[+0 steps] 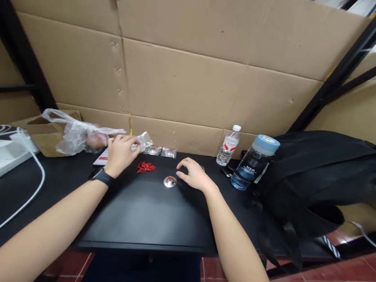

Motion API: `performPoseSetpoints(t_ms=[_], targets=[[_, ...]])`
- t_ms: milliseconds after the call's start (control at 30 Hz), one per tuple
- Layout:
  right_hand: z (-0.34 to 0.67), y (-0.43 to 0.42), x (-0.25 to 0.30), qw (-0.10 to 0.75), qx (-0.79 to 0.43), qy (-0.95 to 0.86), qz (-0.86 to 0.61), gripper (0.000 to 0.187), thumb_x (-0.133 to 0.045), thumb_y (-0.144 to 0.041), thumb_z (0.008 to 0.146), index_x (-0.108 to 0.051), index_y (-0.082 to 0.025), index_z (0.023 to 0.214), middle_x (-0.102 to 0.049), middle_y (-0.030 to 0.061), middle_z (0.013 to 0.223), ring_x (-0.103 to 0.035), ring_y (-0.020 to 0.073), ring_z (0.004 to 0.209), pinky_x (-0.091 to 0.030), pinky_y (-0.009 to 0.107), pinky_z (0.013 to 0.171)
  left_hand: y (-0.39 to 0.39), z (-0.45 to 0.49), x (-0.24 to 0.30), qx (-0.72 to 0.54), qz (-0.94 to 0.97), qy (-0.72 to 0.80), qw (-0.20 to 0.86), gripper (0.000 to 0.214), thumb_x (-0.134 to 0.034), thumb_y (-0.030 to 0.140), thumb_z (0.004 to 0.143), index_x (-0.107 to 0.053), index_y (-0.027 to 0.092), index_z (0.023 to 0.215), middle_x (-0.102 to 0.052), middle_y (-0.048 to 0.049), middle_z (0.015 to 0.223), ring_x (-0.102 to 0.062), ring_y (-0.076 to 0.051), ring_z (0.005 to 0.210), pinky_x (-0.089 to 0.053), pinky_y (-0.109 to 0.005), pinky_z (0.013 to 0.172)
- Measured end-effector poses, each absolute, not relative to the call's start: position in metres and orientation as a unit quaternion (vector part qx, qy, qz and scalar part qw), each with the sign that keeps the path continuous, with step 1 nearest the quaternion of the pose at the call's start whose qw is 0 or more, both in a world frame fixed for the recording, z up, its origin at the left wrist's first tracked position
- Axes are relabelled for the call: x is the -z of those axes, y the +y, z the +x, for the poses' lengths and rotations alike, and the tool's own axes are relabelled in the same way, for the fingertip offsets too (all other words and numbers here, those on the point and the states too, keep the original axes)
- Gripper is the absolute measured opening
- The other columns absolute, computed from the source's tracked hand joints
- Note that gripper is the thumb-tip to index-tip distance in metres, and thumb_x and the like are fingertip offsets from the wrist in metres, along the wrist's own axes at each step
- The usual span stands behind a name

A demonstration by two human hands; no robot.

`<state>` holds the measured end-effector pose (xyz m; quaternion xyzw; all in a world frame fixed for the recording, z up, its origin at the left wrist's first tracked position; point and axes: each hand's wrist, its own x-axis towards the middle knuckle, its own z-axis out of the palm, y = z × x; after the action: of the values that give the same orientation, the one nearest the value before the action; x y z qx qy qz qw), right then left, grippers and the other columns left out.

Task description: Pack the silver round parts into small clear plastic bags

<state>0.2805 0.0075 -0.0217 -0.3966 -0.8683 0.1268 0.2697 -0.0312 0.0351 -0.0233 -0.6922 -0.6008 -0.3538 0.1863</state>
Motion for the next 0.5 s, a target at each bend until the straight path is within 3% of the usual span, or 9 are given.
performPoseSetpoints(t_ms=[367, 500], targets=[[0.309, 0.027, 0.026, 0.236, -0.081, -0.847, -0.469, 0.013, -0.068, -0.024, 0.086, -0.070, -0.019, 0.097, -0.064, 0.0080, 0.105, -0.063, 0.0195, 0.095, -0.048, 0.034, 0.092, 0.029, 0.030, 0.059, 0.254, -0.858, -0.429, 0.126, 0.025, -0.048, 0.027, 0.100, -0.073, 0.027, 0.101, -0.074, -0.0066, 0.105, -0.053, -0.028, 0.114, -0.031, -0.048, 0.093], [0.321, 0.033, 0.032, 0.198, -0.044, -0.827, -0.524, 0.023, -0.068, -0.027, 0.085, -0.070, -0.019, 0.107, -0.064, 0.0116, 0.114, -0.061, 0.0251, 0.109, -0.046, 0.037, 0.098, 0.030, 0.023, 0.061, 0.239, -0.875, -0.413, 0.080, 0.029, -0.048, 0.022, 0.098, -0.069, 0.030, 0.116, -0.072, -0.0050, 0.118, -0.053, -0.027, 0.118, -0.032, -0.046, 0.094]])
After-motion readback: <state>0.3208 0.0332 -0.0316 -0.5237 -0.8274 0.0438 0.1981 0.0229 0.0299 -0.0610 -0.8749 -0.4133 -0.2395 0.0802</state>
